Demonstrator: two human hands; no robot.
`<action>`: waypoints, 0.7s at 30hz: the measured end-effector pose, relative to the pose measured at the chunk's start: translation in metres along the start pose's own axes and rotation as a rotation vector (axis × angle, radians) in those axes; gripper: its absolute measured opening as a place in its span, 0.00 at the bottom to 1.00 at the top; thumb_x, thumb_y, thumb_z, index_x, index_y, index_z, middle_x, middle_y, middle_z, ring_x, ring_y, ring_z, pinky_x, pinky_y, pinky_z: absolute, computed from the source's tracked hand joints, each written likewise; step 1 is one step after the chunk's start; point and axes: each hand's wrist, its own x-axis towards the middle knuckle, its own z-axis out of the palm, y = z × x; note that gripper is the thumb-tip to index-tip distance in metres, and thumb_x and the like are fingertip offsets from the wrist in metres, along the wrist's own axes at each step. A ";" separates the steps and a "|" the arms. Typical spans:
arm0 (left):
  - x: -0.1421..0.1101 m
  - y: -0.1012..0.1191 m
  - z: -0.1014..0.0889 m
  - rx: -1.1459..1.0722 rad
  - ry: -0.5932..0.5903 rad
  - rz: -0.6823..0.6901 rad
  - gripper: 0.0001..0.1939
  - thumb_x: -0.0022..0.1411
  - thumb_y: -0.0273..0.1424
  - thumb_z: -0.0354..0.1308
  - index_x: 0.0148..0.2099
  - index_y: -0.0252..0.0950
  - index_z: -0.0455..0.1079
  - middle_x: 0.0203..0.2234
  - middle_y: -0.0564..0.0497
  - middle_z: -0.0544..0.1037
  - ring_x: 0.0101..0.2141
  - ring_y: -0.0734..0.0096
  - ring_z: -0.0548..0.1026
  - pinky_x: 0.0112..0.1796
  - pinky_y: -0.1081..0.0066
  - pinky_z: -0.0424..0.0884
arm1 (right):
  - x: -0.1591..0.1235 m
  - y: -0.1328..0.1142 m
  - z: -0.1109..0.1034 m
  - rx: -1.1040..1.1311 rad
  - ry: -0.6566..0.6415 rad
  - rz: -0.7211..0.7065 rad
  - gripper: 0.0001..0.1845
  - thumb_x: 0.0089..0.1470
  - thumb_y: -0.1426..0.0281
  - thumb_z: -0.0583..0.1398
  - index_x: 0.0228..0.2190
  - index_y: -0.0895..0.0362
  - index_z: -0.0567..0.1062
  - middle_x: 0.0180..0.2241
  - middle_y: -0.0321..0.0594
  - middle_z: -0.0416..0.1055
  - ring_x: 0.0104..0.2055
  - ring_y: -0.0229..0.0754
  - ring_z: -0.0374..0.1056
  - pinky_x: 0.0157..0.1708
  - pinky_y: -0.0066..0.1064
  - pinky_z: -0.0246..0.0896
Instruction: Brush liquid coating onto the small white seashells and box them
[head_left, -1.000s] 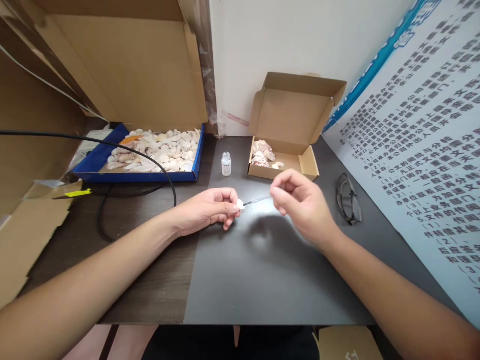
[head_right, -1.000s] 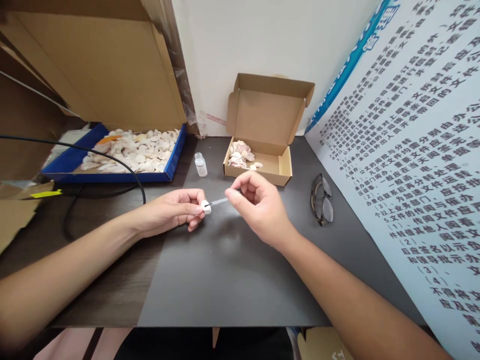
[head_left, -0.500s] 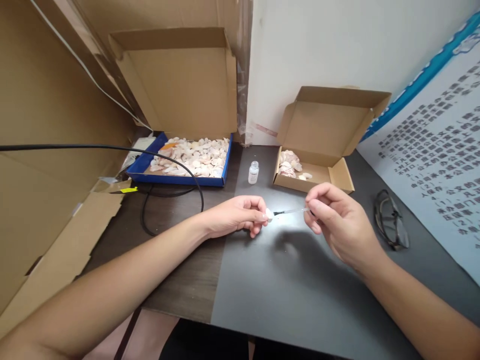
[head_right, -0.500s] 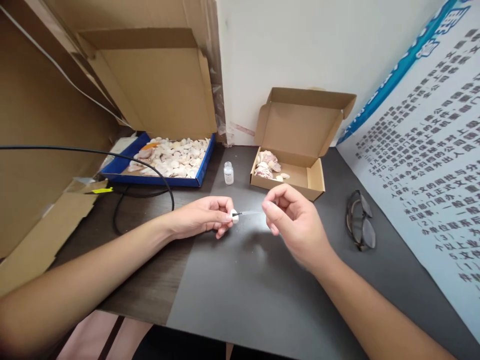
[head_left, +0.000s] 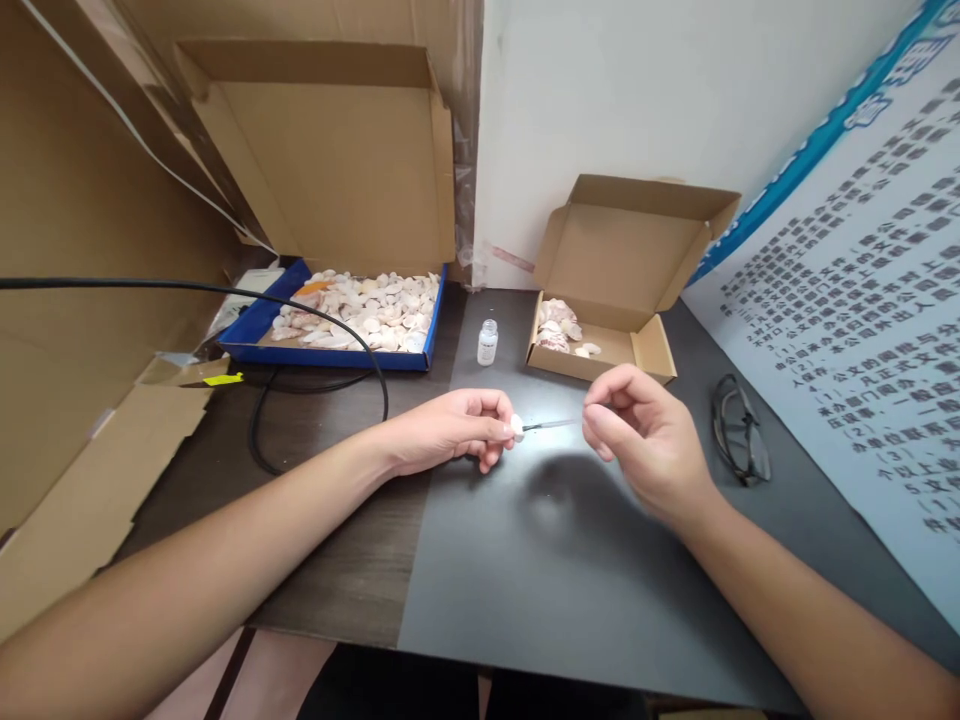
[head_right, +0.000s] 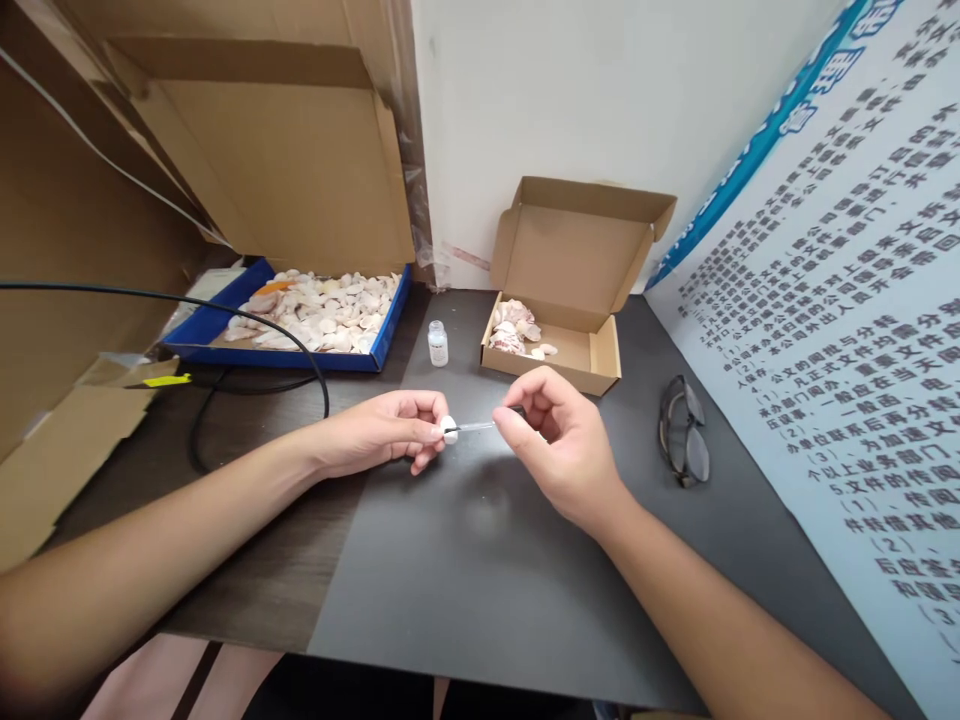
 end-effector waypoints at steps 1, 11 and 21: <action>0.000 0.000 0.000 -0.001 0.003 0.001 0.11 0.55 0.32 0.66 0.33 0.34 0.67 0.26 0.53 0.73 0.24 0.79 0.69 0.28 0.75 0.66 | 0.000 0.001 0.000 -0.007 0.003 0.011 0.07 0.56 0.67 0.61 0.29 0.54 0.67 0.20 0.29 0.59 0.20 0.33 0.54 0.22 0.28 0.51; -0.001 0.001 0.001 0.002 0.005 0.003 0.09 0.56 0.31 0.65 0.34 0.33 0.67 0.25 0.54 0.72 0.23 0.79 0.69 0.28 0.75 0.66 | -0.001 -0.002 -0.001 -0.106 0.008 0.019 0.07 0.54 0.69 0.63 0.29 0.55 0.68 0.21 0.29 0.59 0.22 0.33 0.54 0.23 0.28 0.51; 0.000 0.000 0.001 0.011 -0.004 0.008 0.09 0.57 0.30 0.65 0.34 0.33 0.67 0.25 0.54 0.72 0.24 0.79 0.69 0.28 0.76 0.66 | 0.002 -0.003 -0.001 -0.015 0.004 0.037 0.08 0.52 0.71 0.64 0.28 0.55 0.68 0.20 0.28 0.59 0.21 0.32 0.54 0.23 0.27 0.50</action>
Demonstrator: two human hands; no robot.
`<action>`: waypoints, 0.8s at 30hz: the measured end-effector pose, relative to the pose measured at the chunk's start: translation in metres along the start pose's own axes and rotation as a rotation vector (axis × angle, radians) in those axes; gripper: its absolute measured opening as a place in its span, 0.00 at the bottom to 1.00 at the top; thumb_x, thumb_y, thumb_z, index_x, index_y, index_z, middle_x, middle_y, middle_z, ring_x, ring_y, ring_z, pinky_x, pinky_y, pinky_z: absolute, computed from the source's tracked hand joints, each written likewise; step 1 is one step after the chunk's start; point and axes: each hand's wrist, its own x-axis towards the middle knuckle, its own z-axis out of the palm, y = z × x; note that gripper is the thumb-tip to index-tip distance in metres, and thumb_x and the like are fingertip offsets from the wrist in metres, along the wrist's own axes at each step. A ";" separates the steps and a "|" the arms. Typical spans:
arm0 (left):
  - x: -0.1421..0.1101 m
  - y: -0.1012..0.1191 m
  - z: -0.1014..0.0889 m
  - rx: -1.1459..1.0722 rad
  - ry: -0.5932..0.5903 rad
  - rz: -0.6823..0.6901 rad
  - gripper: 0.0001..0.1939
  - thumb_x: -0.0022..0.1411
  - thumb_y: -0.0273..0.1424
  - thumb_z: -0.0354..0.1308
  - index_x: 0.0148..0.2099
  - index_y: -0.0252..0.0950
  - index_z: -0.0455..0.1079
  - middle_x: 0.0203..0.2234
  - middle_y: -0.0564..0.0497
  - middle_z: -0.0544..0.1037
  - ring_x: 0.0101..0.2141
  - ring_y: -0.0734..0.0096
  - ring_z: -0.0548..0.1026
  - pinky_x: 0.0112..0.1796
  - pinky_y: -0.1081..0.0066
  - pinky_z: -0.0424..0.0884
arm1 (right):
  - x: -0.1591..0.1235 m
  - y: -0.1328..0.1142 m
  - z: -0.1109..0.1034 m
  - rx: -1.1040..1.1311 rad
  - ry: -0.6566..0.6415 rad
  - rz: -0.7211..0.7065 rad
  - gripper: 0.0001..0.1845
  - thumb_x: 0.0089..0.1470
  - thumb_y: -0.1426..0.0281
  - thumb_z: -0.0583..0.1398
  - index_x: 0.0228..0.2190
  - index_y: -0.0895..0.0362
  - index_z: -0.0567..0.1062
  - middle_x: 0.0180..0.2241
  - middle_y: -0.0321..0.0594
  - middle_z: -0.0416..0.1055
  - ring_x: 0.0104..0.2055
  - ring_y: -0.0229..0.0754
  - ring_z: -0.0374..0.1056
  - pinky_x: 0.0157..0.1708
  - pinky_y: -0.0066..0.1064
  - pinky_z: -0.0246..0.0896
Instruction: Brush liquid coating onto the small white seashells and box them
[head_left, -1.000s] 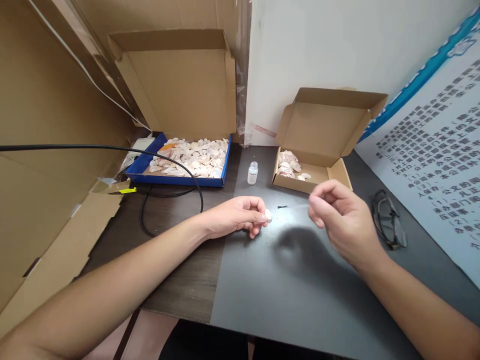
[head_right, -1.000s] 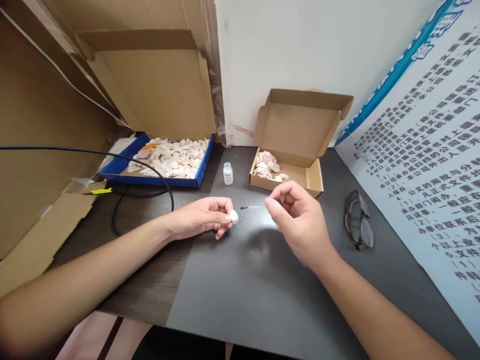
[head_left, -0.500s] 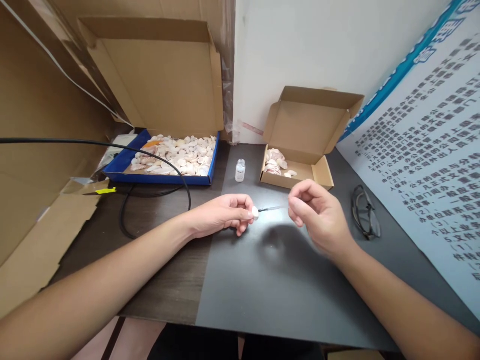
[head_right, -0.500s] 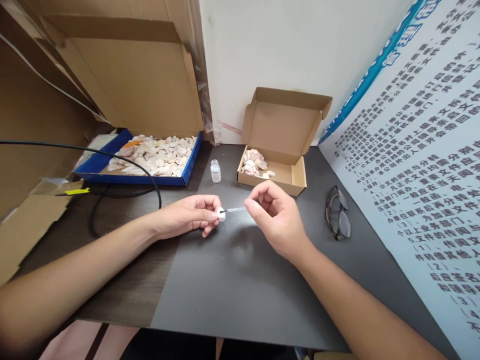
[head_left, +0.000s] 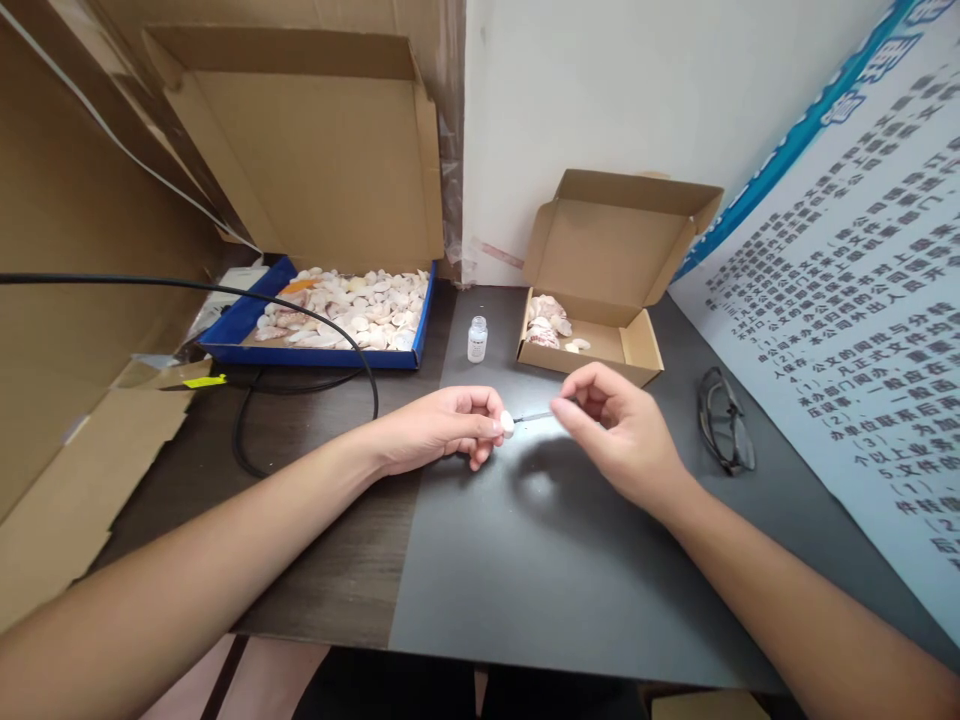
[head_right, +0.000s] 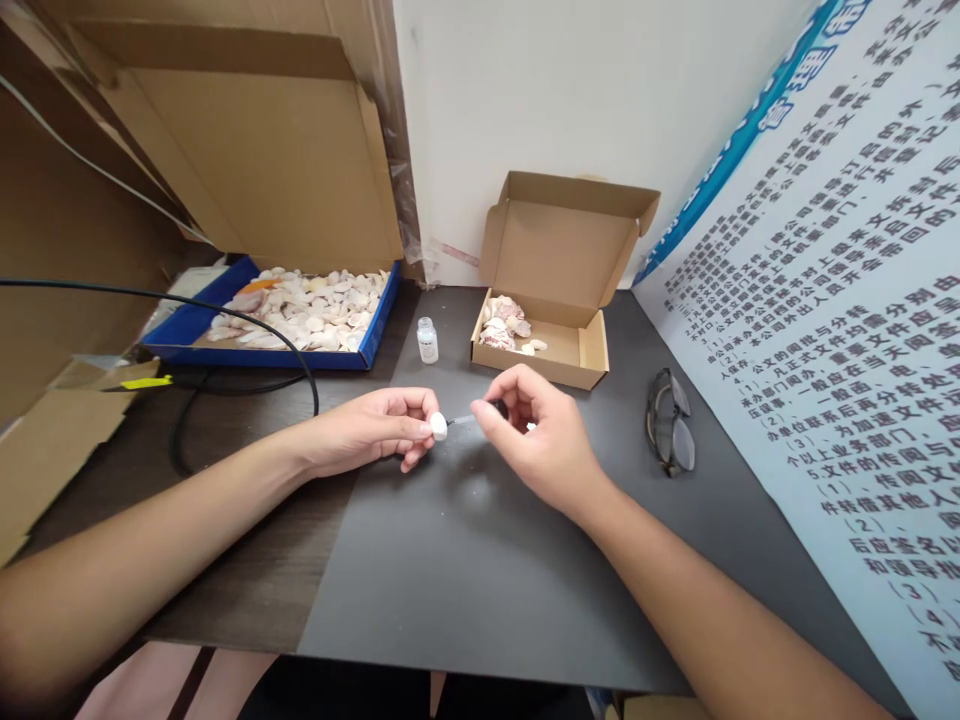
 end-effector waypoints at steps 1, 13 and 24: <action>0.000 0.000 0.000 0.001 -0.004 -0.001 0.09 0.57 0.30 0.65 0.34 0.33 0.67 0.25 0.54 0.72 0.24 0.79 0.70 0.28 0.76 0.66 | 0.000 0.000 0.000 0.059 0.018 -0.012 0.07 0.54 0.70 0.63 0.28 0.55 0.68 0.20 0.28 0.59 0.21 0.32 0.54 0.22 0.27 0.50; 0.000 0.000 0.000 0.030 -0.010 -0.009 0.10 0.58 0.32 0.65 0.34 0.33 0.66 0.25 0.55 0.73 0.23 0.80 0.70 0.27 0.76 0.64 | -0.002 -0.001 0.002 0.002 0.034 -0.067 0.06 0.56 0.68 0.61 0.30 0.55 0.68 0.21 0.29 0.59 0.21 0.33 0.54 0.22 0.27 0.51; 0.001 0.001 0.001 0.048 0.010 -0.024 0.12 0.57 0.36 0.66 0.35 0.33 0.69 0.24 0.55 0.71 0.24 0.79 0.69 0.28 0.75 0.64 | 0.000 -0.002 0.000 0.000 0.038 -0.024 0.07 0.54 0.68 0.62 0.29 0.55 0.68 0.20 0.28 0.59 0.21 0.32 0.53 0.22 0.27 0.50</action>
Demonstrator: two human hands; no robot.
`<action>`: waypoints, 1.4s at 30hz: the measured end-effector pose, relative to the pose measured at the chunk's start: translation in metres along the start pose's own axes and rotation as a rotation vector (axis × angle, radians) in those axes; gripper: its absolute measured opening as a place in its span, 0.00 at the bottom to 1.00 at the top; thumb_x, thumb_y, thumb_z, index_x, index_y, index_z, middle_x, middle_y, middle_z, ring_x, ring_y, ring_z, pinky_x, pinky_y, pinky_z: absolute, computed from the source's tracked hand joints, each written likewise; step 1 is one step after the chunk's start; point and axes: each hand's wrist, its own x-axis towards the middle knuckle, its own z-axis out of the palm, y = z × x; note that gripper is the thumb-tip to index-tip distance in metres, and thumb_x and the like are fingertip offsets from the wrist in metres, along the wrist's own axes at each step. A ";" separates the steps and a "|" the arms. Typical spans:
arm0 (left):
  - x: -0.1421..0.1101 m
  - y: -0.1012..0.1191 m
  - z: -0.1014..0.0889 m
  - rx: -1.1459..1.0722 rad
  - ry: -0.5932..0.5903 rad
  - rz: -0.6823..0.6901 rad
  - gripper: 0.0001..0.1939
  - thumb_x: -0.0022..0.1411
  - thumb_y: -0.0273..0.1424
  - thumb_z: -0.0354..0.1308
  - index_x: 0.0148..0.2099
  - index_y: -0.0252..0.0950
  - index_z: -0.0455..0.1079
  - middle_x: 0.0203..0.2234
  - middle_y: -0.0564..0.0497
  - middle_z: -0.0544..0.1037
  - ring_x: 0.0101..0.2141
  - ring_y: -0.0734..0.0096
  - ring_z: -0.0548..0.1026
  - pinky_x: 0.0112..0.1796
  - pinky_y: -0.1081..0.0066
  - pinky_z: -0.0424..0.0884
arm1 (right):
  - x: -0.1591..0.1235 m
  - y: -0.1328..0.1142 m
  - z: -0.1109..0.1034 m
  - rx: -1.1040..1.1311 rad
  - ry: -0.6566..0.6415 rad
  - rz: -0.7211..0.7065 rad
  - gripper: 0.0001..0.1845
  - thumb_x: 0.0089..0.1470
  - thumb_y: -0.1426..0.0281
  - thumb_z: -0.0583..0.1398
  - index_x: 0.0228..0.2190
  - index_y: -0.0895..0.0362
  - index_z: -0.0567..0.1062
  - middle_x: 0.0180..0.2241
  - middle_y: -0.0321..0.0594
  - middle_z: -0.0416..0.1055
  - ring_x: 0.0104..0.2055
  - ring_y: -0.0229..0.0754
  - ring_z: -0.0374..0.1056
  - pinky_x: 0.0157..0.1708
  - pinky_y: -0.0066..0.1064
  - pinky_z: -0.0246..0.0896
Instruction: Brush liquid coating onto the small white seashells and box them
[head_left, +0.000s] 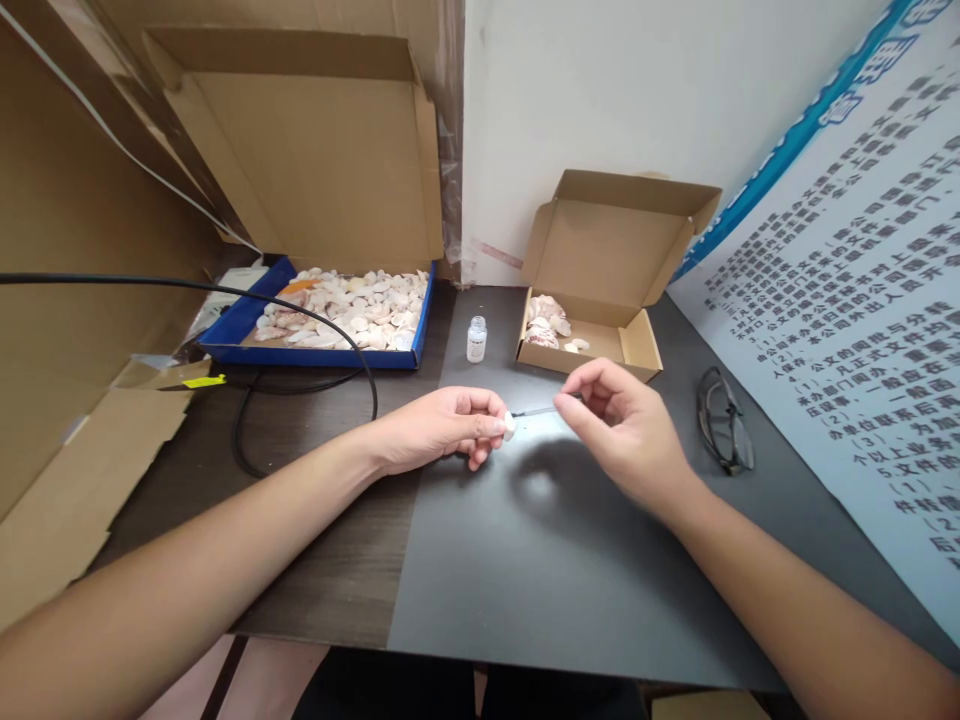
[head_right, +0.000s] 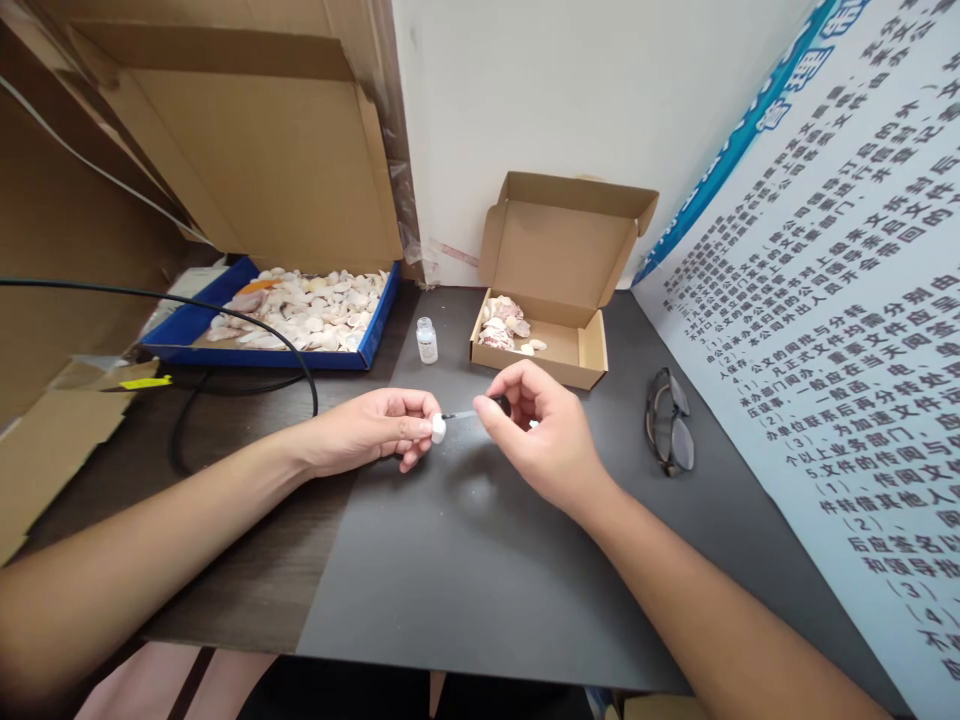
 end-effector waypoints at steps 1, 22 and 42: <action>0.000 0.000 0.000 0.004 0.005 -0.001 0.12 0.57 0.36 0.66 0.35 0.33 0.69 0.24 0.55 0.71 0.23 0.79 0.68 0.27 0.75 0.64 | 0.000 0.000 0.000 -0.027 -0.001 0.008 0.07 0.54 0.68 0.63 0.29 0.55 0.68 0.20 0.29 0.59 0.21 0.32 0.54 0.22 0.27 0.50; -0.001 0.000 0.000 0.030 -0.005 -0.013 0.12 0.57 0.37 0.66 0.35 0.33 0.69 0.25 0.54 0.71 0.24 0.78 0.68 0.28 0.75 0.64 | 0.000 0.000 -0.003 -0.053 -0.019 -0.013 0.06 0.55 0.68 0.62 0.30 0.55 0.69 0.21 0.29 0.59 0.22 0.33 0.54 0.22 0.27 0.51; 0.000 -0.003 -0.006 -0.044 -0.048 0.001 0.08 0.61 0.31 0.63 0.37 0.33 0.69 0.27 0.54 0.73 0.24 0.79 0.72 0.29 0.75 0.69 | -0.002 0.002 0.000 -0.102 -0.060 -0.008 0.07 0.55 0.67 0.62 0.30 0.55 0.68 0.21 0.30 0.59 0.22 0.34 0.55 0.24 0.28 0.52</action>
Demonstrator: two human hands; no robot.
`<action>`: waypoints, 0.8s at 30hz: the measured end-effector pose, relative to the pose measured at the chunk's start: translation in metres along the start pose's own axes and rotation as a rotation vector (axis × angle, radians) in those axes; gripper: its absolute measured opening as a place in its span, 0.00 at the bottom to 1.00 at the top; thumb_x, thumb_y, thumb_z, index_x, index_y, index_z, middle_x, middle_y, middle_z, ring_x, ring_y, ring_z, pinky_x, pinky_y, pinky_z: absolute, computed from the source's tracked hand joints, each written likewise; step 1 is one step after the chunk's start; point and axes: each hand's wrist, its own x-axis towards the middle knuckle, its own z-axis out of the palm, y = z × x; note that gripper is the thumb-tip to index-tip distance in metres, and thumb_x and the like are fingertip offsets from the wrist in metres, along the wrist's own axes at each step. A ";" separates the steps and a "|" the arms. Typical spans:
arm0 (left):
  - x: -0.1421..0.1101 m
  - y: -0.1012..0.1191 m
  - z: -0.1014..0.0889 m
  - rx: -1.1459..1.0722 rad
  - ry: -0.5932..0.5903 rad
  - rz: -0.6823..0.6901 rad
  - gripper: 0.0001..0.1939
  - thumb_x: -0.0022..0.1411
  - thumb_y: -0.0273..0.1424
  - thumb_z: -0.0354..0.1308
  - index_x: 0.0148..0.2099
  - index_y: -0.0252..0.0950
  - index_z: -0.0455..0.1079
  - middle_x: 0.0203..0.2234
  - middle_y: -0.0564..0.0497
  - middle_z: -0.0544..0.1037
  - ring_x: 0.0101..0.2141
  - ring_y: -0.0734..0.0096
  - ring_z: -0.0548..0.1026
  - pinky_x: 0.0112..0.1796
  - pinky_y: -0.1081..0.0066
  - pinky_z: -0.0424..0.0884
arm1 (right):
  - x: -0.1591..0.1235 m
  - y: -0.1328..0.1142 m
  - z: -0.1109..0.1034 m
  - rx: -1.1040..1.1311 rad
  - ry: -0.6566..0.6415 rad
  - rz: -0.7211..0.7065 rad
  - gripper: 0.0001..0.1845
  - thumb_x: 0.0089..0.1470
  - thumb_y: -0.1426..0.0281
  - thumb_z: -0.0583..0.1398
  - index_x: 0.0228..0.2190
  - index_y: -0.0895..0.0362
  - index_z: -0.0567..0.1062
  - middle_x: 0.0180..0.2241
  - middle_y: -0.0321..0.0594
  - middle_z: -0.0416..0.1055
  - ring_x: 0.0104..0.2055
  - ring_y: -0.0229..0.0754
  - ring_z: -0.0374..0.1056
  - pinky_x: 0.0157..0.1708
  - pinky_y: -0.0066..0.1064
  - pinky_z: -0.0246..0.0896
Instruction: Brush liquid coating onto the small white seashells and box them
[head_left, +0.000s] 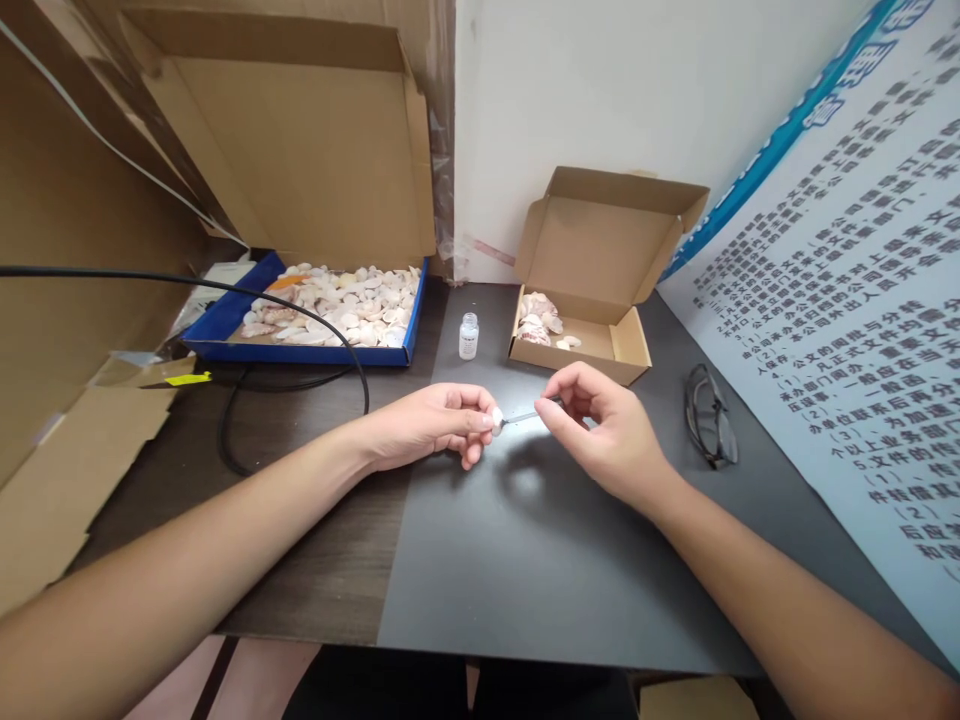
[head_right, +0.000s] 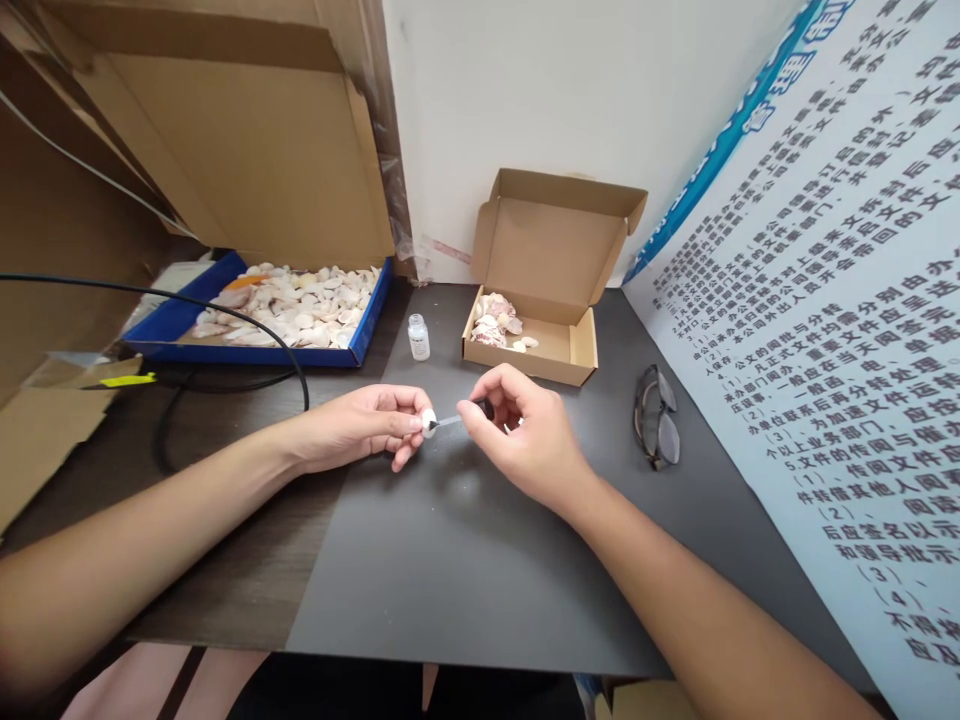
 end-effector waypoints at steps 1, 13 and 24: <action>0.000 0.000 0.000 -0.004 0.006 -0.001 0.08 0.60 0.32 0.64 0.37 0.33 0.69 0.27 0.54 0.73 0.24 0.79 0.72 0.29 0.75 0.69 | 0.000 0.000 0.000 -0.010 0.012 -0.005 0.07 0.55 0.68 0.62 0.29 0.55 0.68 0.21 0.30 0.59 0.22 0.33 0.55 0.24 0.28 0.52; -0.001 0.003 0.004 -0.008 0.025 -0.002 0.11 0.58 0.33 0.66 0.33 0.33 0.67 0.27 0.53 0.76 0.23 0.78 0.73 0.27 0.75 0.67 | 0.001 0.000 -0.001 0.017 0.021 -0.031 0.07 0.56 0.67 0.61 0.29 0.54 0.68 0.21 0.30 0.60 0.21 0.33 0.54 0.22 0.28 0.51; -0.001 0.003 0.004 0.006 0.030 0.000 0.11 0.58 0.33 0.66 0.32 0.33 0.66 0.27 0.53 0.76 0.23 0.79 0.72 0.27 0.76 0.67 | 0.000 0.000 -0.002 0.014 0.031 -0.033 0.07 0.55 0.67 0.61 0.28 0.54 0.67 0.20 0.29 0.60 0.21 0.33 0.55 0.23 0.29 0.52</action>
